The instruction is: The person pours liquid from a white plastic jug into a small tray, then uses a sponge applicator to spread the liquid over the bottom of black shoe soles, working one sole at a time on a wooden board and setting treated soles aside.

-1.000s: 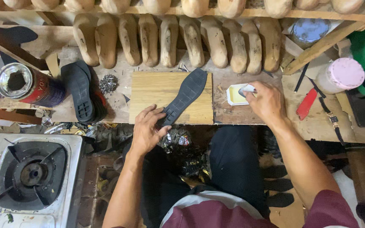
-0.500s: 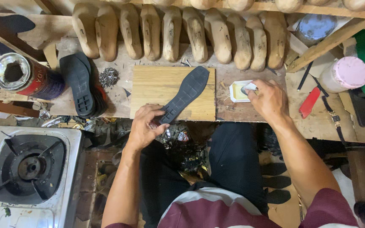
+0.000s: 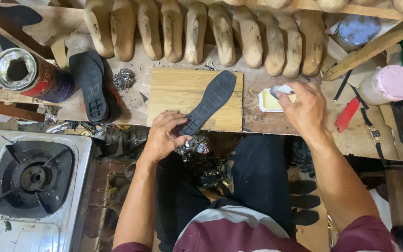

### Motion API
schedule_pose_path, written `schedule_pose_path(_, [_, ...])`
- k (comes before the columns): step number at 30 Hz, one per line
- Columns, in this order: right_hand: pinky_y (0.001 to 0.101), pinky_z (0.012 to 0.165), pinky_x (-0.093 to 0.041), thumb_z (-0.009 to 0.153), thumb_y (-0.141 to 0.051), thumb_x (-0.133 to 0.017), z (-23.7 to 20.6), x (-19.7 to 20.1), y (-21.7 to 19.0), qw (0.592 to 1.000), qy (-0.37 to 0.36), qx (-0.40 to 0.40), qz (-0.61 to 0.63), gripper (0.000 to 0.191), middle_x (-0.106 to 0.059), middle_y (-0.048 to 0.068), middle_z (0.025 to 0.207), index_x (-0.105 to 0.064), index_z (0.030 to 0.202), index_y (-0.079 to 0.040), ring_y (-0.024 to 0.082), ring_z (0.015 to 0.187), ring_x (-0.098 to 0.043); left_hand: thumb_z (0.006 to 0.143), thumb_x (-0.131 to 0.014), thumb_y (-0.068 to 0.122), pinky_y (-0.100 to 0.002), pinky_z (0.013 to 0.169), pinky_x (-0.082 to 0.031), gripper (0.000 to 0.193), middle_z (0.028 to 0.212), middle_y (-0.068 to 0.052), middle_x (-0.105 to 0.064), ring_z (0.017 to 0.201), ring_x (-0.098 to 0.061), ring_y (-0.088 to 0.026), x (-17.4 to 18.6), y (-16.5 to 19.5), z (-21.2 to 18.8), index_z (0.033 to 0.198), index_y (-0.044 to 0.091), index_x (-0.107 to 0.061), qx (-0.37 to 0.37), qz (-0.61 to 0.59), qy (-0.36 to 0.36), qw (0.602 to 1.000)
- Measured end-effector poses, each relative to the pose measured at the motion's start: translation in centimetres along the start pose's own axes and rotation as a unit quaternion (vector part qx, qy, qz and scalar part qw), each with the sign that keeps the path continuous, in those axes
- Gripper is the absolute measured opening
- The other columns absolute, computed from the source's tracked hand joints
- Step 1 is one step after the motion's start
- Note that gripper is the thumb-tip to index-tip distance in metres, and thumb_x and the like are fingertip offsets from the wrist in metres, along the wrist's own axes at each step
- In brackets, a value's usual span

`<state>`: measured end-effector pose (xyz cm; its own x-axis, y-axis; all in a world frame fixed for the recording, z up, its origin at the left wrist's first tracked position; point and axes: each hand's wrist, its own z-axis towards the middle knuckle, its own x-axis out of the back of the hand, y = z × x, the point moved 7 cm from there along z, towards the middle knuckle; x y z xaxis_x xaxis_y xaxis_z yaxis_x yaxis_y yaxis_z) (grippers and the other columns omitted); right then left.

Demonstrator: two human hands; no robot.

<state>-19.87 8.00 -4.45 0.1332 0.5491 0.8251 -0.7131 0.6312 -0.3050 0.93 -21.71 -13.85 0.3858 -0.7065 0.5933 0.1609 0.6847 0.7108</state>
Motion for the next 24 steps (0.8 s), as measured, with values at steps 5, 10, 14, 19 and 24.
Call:
schedule_pose_path(5, [0.0394,0.074,-0.055,0.090,-0.023,-0.080,1.2,-4.3,-4.6,0.988,-0.034,-0.059,0.141,0.019,-0.075,0.011,0.093,-0.077,0.104,-0.011,0.028,0.084,-0.071,0.066,-0.091,0.028,-0.044,0.111,-0.043,0.055,0.124,-0.011,-0.073,0.128,-0.059,-0.034,0.1,0.2,0.0,0.113,0.004,-0.075,-0.006,0.002,0.009,1.000])
schedule_pose_path(10, [0.0432,0.076,-0.054,0.087,-0.020,-0.080,2.6,-9.3,-10.0,0.988,-0.041,0.053,0.138,0.021,-0.074,0.014,0.094,-0.074,0.104,-0.008,0.032,0.088,-0.069,0.065,-0.091,0.028,-0.044,0.111,-0.043,0.053,0.124,-0.010,-0.073,0.128,-0.059,-0.032,0.5,0.5,0.3,0.110,0.005,-0.076,-0.006,0.009,0.019,1.000])
schedule_pose_path(14, [0.0487,0.080,-0.052,0.088,-0.019,-0.079,5.9,-10.6,-10.0,0.995,-0.025,0.083,0.041,0.017,-0.073,0.015,0.095,-0.074,0.101,-0.009,0.036,0.091,-0.067,0.063,-0.091,0.028,-0.044,0.111,-0.043,0.054,0.123,-0.009,-0.073,0.129,-0.058,-0.031,1.2,0.1,0.4,0.111,0.006,-0.076,0.006,0.000,0.019,1.000])
schedule_pose_path(19, [0.0486,0.075,-0.052,0.089,-0.019,-0.078,5.8,-11.7,-10.3,0.997,-0.043,0.062,0.026,0.016,-0.070,0.014,0.089,-0.072,0.099,-0.009,0.034,0.085,-0.066,0.065,-0.091,0.029,-0.044,0.112,-0.043,0.053,0.125,-0.008,-0.072,0.130,-0.057,-0.030,1.9,-0.2,0.3,0.111,0.006,-0.076,-0.007,-0.012,0.019,1.000])
schedule_pose_path(24, [0.0423,0.070,-0.054,0.094,-0.014,-0.071,3.4,-13.5,-14.1,0.966,-0.128,0.188,0.122,0.008,-0.075,0.007,0.092,-0.075,0.101,-0.015,0.026,0.079,-0.067,0.064,-0.091,0.031,-0.044,0.112,-0.041,0.055,0.126,-0.008,-0.072,0.132,-0.055,-0.030,1.8,-0.8,0.5,0.111,0.006,-0.077,0.015,-0.003,0.001,1.000])
